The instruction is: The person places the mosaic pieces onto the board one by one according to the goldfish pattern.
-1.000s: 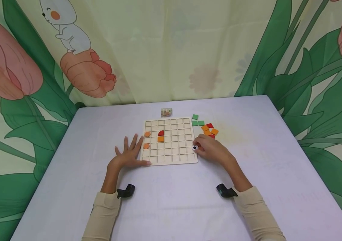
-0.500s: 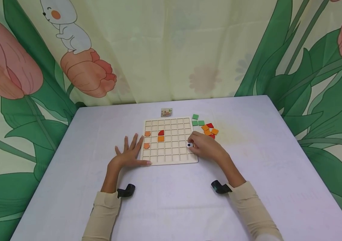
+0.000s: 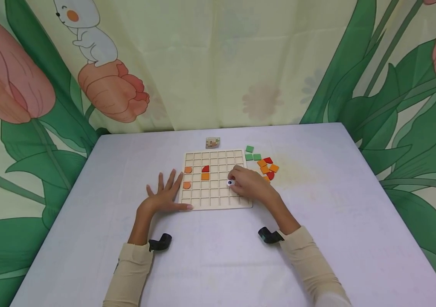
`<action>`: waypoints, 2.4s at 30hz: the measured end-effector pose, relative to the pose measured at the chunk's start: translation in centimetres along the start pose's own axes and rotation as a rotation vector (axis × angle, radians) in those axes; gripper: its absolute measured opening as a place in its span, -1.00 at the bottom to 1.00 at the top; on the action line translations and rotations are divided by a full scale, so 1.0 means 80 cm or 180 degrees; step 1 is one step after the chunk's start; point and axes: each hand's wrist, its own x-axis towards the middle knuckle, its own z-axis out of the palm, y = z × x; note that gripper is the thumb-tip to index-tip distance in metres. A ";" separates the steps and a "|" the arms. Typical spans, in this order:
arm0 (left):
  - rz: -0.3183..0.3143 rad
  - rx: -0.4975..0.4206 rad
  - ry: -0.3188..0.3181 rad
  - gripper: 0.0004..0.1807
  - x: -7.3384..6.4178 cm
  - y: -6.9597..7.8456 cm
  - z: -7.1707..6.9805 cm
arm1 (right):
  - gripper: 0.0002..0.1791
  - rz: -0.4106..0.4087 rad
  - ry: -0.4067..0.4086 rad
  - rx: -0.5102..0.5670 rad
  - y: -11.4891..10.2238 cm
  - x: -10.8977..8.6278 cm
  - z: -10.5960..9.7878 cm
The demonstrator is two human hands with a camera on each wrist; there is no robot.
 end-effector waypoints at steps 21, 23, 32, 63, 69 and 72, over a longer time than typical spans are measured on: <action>0.0029 0.0005 -0.0027 0.36 0.005 -0.001 0.000 | -0.67 -0.0089 -0.0042 -0.0062 -0.044 0.035 0.028; 0.0030 0.0003 -0.0025 0.36 0.005 -0.002 0.000 | -0.66 -0.0100 -0.0028 -0.0089 -0.046 0.040 0.031; 0.0038 0.0011 -0.0075 0.36 0.004 -0.004 0.002 | -0.68 -0.0091 0.0007 -0.0165 -0.054 0.054 0.041; 0.0028 0.0035 -0.0117 0.35 0.004 -0.004 -0.001 | -0.66 0.0052 0.0034 -0.0185 -0.066 0.063 0.046; 0.0032 0.0021 -0.0099 0.34 0.003 -0.003 0.000 | -0.65 0.0051 0.0004 -0.0164 -0.064 0.063 0.046; 0.0038 0.0026 -0.0093 0.34 0.003 -0.003 0.000 | -0.66 0.0055 0.0005 -0.0168 -0.063 0.063 0.046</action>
